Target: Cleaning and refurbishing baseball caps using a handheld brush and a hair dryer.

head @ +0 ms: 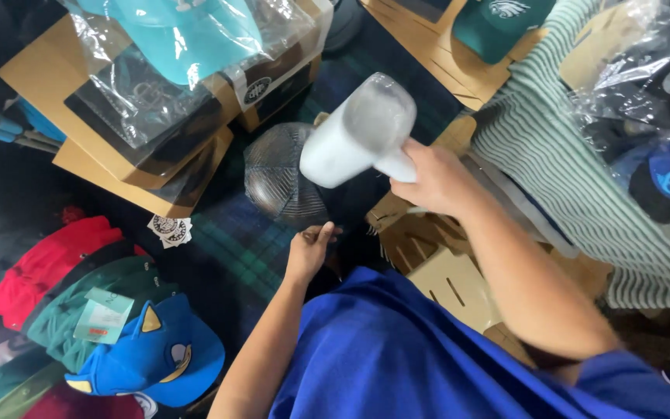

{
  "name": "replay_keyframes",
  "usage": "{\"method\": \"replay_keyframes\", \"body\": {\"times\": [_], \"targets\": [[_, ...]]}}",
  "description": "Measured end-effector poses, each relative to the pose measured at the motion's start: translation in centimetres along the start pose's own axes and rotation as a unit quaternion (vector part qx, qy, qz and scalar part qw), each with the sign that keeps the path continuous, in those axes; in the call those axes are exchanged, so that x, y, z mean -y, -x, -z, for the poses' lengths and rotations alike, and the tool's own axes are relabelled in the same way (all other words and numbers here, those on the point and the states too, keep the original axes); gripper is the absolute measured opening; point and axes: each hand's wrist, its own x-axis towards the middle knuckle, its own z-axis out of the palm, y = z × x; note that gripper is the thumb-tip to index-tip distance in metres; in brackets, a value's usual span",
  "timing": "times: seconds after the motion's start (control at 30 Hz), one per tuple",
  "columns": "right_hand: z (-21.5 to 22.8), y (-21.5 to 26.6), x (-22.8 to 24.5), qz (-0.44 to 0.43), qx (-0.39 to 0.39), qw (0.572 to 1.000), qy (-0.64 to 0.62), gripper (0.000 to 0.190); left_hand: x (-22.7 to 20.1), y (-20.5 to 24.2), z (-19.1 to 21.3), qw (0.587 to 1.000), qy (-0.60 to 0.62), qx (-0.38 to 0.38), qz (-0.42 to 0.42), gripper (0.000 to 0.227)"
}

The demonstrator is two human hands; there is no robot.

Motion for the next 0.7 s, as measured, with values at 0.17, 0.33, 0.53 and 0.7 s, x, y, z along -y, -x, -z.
{"method": "replay_keyframes", "body": {"times": [0.17, 0.33, 0.53, 0.7], "targets": [[-2.2, -3.4, -3.8, -0.012, -0.008, 0.998, -0.061, 0.048, -0.9, 0.4, 0.4, 1.000, 0.006, 0.001, 0.001, 0.040], [-3.9, -2.6, -5.8, -0.084, 0.055, 0.956, -0.275, 0.039, -1.6, 0.8, 0.5, 1.000, 0.028, -0.008, 0.012, 0.043], [-5.0, -0.8, -9.8, -0.148, 0.111, 0.924, -0.334, 0.039, -4.6, 2.4, 0.8, 0.996, 0.072, -0.028, 0.047, 0.041], [-6.0, -5.8, -14.0, -0.134, 0.172, 0.926, -0.309, 0.042, -4.3, 1.8, -1.0, 0.989, 0.096, -0.069, 0.089, 0.037]]}}
